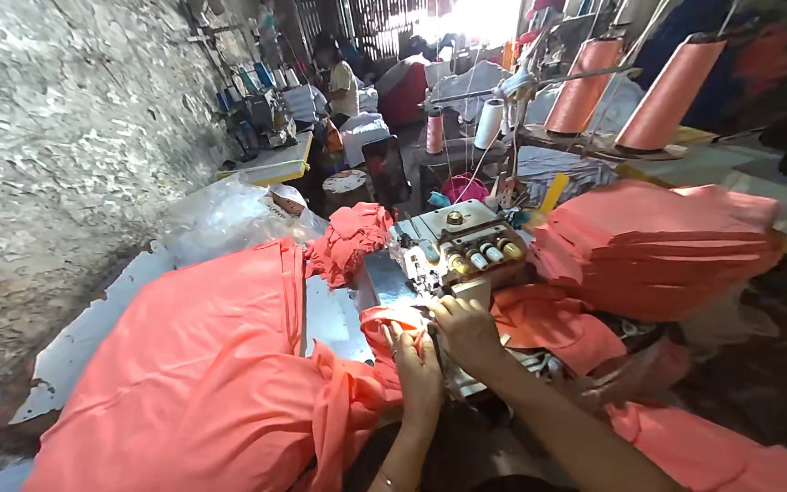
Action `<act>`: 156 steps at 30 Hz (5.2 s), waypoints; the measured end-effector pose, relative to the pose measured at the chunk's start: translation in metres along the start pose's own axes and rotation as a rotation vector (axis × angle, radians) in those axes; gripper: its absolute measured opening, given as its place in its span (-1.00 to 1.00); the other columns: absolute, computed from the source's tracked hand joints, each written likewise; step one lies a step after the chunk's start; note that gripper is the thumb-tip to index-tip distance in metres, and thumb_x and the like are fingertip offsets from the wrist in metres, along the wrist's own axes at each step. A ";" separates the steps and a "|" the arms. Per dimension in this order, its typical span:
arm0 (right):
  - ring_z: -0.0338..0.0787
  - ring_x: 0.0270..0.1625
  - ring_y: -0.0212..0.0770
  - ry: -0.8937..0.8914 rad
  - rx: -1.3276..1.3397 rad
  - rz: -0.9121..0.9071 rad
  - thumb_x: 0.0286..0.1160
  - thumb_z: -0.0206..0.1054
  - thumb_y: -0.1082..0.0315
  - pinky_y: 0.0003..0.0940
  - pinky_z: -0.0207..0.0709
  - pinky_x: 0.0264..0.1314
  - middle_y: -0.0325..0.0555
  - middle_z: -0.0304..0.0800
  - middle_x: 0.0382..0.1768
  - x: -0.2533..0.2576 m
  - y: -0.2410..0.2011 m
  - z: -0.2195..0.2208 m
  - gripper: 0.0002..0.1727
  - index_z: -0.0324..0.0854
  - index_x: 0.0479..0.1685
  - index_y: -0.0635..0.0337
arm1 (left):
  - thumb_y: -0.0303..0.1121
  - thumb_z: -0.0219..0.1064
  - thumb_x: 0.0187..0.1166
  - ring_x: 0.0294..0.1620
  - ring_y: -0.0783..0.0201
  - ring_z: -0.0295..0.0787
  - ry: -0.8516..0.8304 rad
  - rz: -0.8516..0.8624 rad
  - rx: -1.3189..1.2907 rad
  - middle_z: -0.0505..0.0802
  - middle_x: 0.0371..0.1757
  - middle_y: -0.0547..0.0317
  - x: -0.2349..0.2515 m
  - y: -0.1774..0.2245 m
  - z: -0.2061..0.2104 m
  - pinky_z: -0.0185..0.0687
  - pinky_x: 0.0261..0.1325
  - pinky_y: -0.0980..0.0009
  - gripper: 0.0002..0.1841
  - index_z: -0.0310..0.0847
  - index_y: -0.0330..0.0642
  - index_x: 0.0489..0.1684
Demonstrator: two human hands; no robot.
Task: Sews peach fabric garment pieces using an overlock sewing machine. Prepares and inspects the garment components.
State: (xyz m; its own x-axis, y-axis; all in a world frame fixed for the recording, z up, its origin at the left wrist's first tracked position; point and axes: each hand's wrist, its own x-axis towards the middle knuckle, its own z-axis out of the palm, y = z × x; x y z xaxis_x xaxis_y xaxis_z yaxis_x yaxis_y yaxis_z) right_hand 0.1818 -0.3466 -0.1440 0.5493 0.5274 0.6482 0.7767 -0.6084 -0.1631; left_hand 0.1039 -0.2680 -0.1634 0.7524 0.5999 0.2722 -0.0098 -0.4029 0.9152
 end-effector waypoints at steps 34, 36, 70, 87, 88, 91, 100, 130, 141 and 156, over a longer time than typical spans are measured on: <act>0.76 -0.41 -0.50 0.276 1.053 0.665 0.44 0.06 0.59 -0.49 0.72 -0.32 -0.35 0.82 -0.36 -0.118 0.034 0.002 -0.80 0.63 -0.23 0.30 | -0.60 0.29 0.52 -0.04 -0.01 0.81 -0.828 0.488 0.249 0.80 0.01 -0.25 -0.010 0.008 -0.063 0.76 0.10 0.15 -0.77 0.72 -0.43 0.07; 0.75 -0.45 -0.54 0.357 1.049 0.673 0.52 0.05 0.53 -0.54 0.71 -0.36 -0.47 0.80 -0.41 -0.157 0.028 0.011 -0.78 0.62 -0.12 0.19 | -0.58 0.38 0.40 -0.04 -0.15 0.79 -0.878 0.523 0.301 0.78 -0.05 -0.28 -0.036 -0.010 -0.037 0.75 0.06 -0.04 -0.75 0.80 -0.31 0.01; 0.89 -0.20 0.05 -0.081 0.712 0.034 0.31 0.30 0.61 -0.18 0.79 -0.19 0.26 0.79 -0.12 -0.089 -0.082 0.022 -0.73 0.68 -0.01 0.51 | -0.63 0.24 0.47 0.06 0.01 0.76 -0.489 0.155 0.600 0.75 0.15 -0.26 0.028 0.016 -0.104 0.69 0.13 0.21 -0.75 0.85 -0.35 -0.07; 0.80 0.30 -0.01 0.022 0.712 -0.153 0.59 0.24 0.33 -0.02 0.51 0.47 -0.02 0.90 0.11 -0.093 -0.028 0.049 -0.75 0.86 -0.20 0.18 | -0.64 0.21 0.31 -0.20 0.27 0.84 -0.352 0.458 0.423 0.87 -0.11 -0.14 -0.036 -0.049 -0.150 0.75 -0.10 0.51 -0.76 0.87 -0.39 -0.33; 0.83 0.22 -0.06 0.034 0.732 -0.159 0.58 0.25 0.35 -0.09 0.54 0.43 -0.05 0.92 0.02 -0.093 -0.029 0.051 -0.76 0.86 -0.20 0.20 | -0.60 0.19 0.33 -0.18 0.24 0.83 -0.367 0.444 0.451 0.86 -0.11 -0.14 -0.036 -0.050 -0.153 0.75 -0.06 0.47 -0.75 0.87 -0.39 -0.33; 0.83 0.19 -0.12 0.075 0.766 -0.194 0.56 0.27 0.38 -0.25 0.56 0.44 -0.03 0.92 -0.04 -0.091 -0.028 0.043 -0.78 0.85 -0.21 0.25 | -0.30 0.20 0.48 -0.21 0.08 0.83 -0.425 0.451 0.574 0.83 -0.16 -0.14 -0.032 -0.054 -0.167 0.78 -0.11 0.23 -0.68 0.83 -0.38 -0.34; 0.80 0.17 -0.30 0.171 0.960 -0.210 0.46 0.38 0.47 -0.52 0.58 0.39 -0.01 0.88 -0.06 -0.099 -0.026 0.025 -0.89 0.80 -0.28 0.32 | -0.24 0.38 0.65 0.17 0.37 0.80 -0.362 0.808 0.300 0.88 0.05 -0.01 -0.018 -0.064 -0.176 0.66 0.28 0.54 -0.64 0.51 -0.26 -0.55; 0.83 0.21 -0.15 -0.163 0.979 0.179 0.46 0.45 0.29 -0.25 0.67 0.32 0.17 0.81 0.20 -0.082 0.003 -0.014 -0.42 0.55 0.44 0.44 | -0.65 0.39 0.44 -0.20 0.58 0.82 -0.116 0.384 -0.304 0.88 -0.22 0.38 0.010 0.022 -0.043 0.77 -0.06 0.56 -0.64 0.33 -0.32 0.10; 0.83 0.12 -0.07 -0.262 0.876 0.210 0.52 0.39 0.27 -0.22 0.71 0.22 0.18 0.81 0.09 -0.101 0.010 0.009 -0.65 0.73 0.14 0.35 | -0.50 0.40 0.53 -0.15 -0.18 0.85 0.033 0.269 0.416 0.83 -0.19 -0.32 0.140 -0.002 -0.027 0.73 0.01 -0.12 -0.68 0.52 -0.56 0.10; 0.85 -0.01 -0.03 -0.350 0.831 0.204 0.50 0.40 0.33 -0.21 0.73 0.12 0.19 0.81 0.08 -0.114 0.011 -0.002 -0.66 0.74 0.16 0.34 | -0.52 0.50 0.43 -0.15 -0.05 0.88 0.129 0.299 0.263 0.88 -0.21 -0.22 0.139 0.000 -0.014 0.75 0.05 0.01 -0.66 0.50 -0.54 0.01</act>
State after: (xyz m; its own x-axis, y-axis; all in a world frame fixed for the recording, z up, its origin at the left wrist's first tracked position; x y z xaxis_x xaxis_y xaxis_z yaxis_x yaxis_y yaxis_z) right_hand 0.1273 -0.4142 -0.2183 0.6567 0.6880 0.3087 0.5518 -0.1594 -0.8186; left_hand 0.1997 -0.1750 -0.1212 0.6529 0.5049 0.5646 -0.0339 -0.7252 0.6877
